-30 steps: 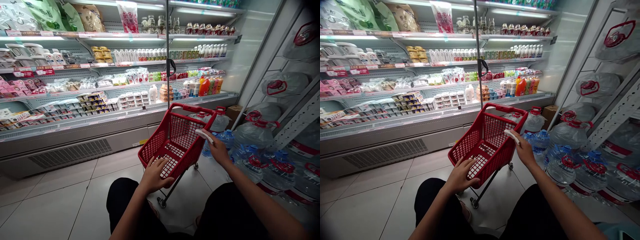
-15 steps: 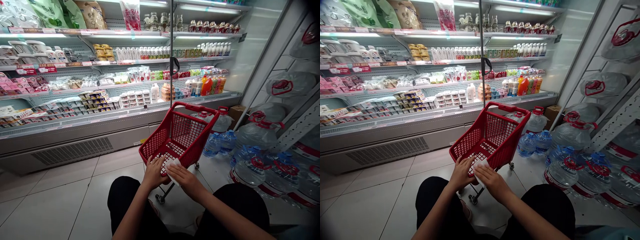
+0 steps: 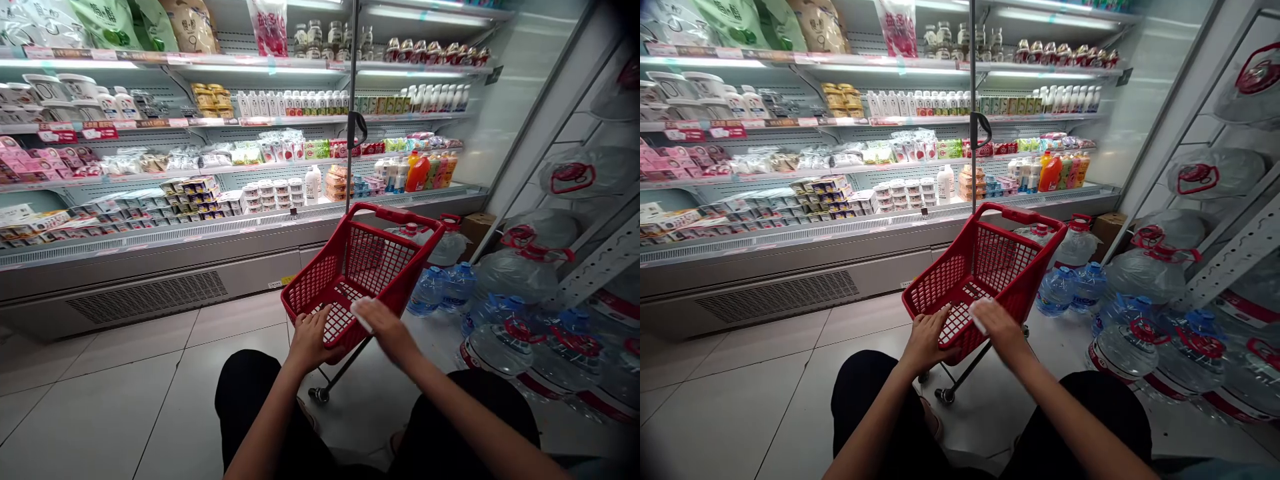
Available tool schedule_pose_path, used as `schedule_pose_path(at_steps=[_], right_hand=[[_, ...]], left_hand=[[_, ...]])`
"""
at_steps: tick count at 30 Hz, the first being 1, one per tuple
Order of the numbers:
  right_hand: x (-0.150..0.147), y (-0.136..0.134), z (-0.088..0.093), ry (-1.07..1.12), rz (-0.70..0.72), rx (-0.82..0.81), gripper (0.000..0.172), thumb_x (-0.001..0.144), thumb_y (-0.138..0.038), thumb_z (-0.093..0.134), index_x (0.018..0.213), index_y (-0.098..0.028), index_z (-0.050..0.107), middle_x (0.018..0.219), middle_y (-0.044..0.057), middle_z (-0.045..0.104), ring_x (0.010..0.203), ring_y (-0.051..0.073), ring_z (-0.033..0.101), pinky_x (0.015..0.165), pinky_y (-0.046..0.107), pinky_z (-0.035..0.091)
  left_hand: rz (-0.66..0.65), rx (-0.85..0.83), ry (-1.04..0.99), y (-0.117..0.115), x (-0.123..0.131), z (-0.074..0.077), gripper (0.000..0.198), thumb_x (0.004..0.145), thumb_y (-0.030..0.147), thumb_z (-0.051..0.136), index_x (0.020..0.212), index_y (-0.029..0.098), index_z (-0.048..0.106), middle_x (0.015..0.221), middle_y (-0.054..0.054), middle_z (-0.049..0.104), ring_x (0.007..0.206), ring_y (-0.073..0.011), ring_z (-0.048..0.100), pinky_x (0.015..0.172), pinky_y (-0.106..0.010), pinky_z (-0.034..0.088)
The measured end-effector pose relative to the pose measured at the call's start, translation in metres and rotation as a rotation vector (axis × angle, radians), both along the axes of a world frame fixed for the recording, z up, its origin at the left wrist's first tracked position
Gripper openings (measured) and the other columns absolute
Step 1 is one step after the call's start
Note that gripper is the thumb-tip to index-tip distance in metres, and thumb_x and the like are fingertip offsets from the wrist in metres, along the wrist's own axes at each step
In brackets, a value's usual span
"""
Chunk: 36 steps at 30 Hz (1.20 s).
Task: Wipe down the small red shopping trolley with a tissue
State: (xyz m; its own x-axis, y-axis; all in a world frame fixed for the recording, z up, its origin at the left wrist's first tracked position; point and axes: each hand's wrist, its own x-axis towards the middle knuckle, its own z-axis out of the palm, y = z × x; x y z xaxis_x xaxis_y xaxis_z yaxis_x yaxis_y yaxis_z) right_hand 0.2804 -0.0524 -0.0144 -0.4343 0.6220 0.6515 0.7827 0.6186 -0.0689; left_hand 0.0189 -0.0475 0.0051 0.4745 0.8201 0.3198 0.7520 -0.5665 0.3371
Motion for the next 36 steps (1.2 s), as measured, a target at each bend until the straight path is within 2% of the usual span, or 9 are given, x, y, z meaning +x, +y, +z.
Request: schedule_pose_path(at_steps=[5, 9, 15, 19, 23, 25, 28, 32, 36], right_hand=[[-0.077, -0.037, -0.017, -0.053, 0.171, 0.094, 0.055, 0.098, -0.002, 0.043, 0.15, -0.015, 0.054, 0.148, 0.009, 0.063, 0.143, 0.021, 0.053, 0.121, 0.044, 0.047], [-0.029, -0.021, -0.005, -0.07, 0.213, 0.052, 0.05, 0.101, -0.007, 0.044, 0.146, -0.024, 0.057, 0.142, 0.004, 0.068, 0.138, 0.018, 0.059, 0.122, 0.045, 0.045], [0.056, 0.02, 0.023, -0.003, -0.02, -0.055, 0.049, 0.098, -0.008, 0.041, 0.135, -0.029, 0.066, 0.133, 0.003, 0.073, 0.131, 0.021, 0.064, 0.125, 0.052, 0.04], [0.018, 0.009, 0.023, 0.009, -0.054, -0.075, 0.041, 0.098, -0.008, 0.046, 0.128, -0.023, 0.069, 0.123, 0.006, 0.076, 0.119, 0.022, 0.07, 0.122, 0.049, 0.044], [-0.043, -0.019, 0.006, -0.052, 0.159, -0.014, 0.044, 0.098, -0.006, 0.048, 0.137, -0.02, 0.064, 0.127, 0.008, 0.075, 0.125, 0.021, 0.067, 0.119, 0.043, 0.049], [-0.045, -0.024, 0.0, -0.087, 0.231, 0.03, 0.05, 0.099, -0.005, 0.047, 0.145, -0.02, 0.058, 0.137, 0.007, 0.071, 0.133, 0.02, 0.062, 0.119, 0.043, 0.048], [0.0, -0.012, 0.003, -0.092, 0.209, 0.042, 0.061, 0.1, -0.002, 0.043, 0.156, -0.025, 0.046, 0.152, 0.003, 0.06, 0.143, 0.018, 0.053, 0.122, 0.044, 0.045], [0.084, 0.024, 0.018, 0.004, -0.021, 0.016, 0.069, 0.099, 0.001, 0.034, 0.157, -0.034, 0.045, 0.153, -0.001, 0.057, 0.142, 0.019, 0.054, 0.124, 0.048, 0.042], [0.09, 0.036, 0.019, 0.042, -0.118, 0.001, 0.062, 0.101, -0.004, 0.039, 0.154, -0.032, 0.051, 0.154, 0.0, 0.057, 0.144, 0.021, 0.051, 0.124, 0.048, 0.042]], left_hand=[[0.017, 0.007, -0.05, 0.005, 0.004, -0.008, 0.105, 0.076, 0.018, 0.075, 0.164, 0.024, 0.017, 0.151, -0.014, 0.058, 0.13, -0.0309, 0.061, 0.114, -0.05, 0.034], [0.009, -0.042, -0.144, 0.003, 0.01, -0.007, 0.12, 0.067, 0.032, 0.088, 0.162, 0.025, 0.017, 0.151, -0.015, 0.058, 0.129, -0.0347, 0.062, 0.112, -0.051, 0.037], [-0.012, -0.063, -0.159, 0.003, 0.019, -0.004, 0.123, 0.065, 0.044, 0.093, 0.162, 0.029, 0.018, 0.15, -0.013, 0.059, 0.13, -0.0345, 0.062, 0.112, -0.05, 0.036], [-0.051, -0.072, -0.111, 0.007, 0.019, 0.0, 0.121, 0.07, 0.042, 0.089, 0.164, 0.029, 0.015, 0.153, -0.014, 0.056, 0.131, -0.0352, 0.061, 0.115, -0.053, 0.031], [-0.068, -0.04, -0.071, 0.01, 0.017, 0.0, 0.126, 0.068, 0.032, 0.087, 0.165, 0.027, 0.007, 0.157, -0.016, 0.052, 0.133, -0.0345, 0.06, 0.117, -0.054, 0.03], [-0.07, -0.029, -0.073, 0.011, 0.015, 0.0, 0.127, 0.067, 0.029, 0.086, 0.165, 0.027, 0.006, 0.157, -0.015, 0.053, 0.133, -0.0327, 0.061, 0.117, -0.052, 0.032], [-0.077, -0.031, -0.084, 0.012, 0.01, 0.004, 0.123, 0.069, 0.034, 0.087, 0.165, 0.028, 0.009, 0.154, -0.012, 0.056, 0.133, -0.0307, 0.061, 0.118, -0.05, 0.033], [-0.093, -0.067, -0.017, 0.014, 0.003, 0.015, 0.122, 0.071, 0.043, 0.088, 0.165, 0.026, 0.012, 0.152, -0.013, 0.058, 0.137, -0.0317, 0.058, 0.123, -0.053, 0.028], [-0.101, -0.084, 0.098, 0.015, 0.01, 0.024, 0.113, 0.077, 0.059, 0.082, 0.165, 0.031, 0.017, 0.161, -0.014, 0.047, 0.146, -0.0349, 0.049, 0.126, -0.064, 0.016]])
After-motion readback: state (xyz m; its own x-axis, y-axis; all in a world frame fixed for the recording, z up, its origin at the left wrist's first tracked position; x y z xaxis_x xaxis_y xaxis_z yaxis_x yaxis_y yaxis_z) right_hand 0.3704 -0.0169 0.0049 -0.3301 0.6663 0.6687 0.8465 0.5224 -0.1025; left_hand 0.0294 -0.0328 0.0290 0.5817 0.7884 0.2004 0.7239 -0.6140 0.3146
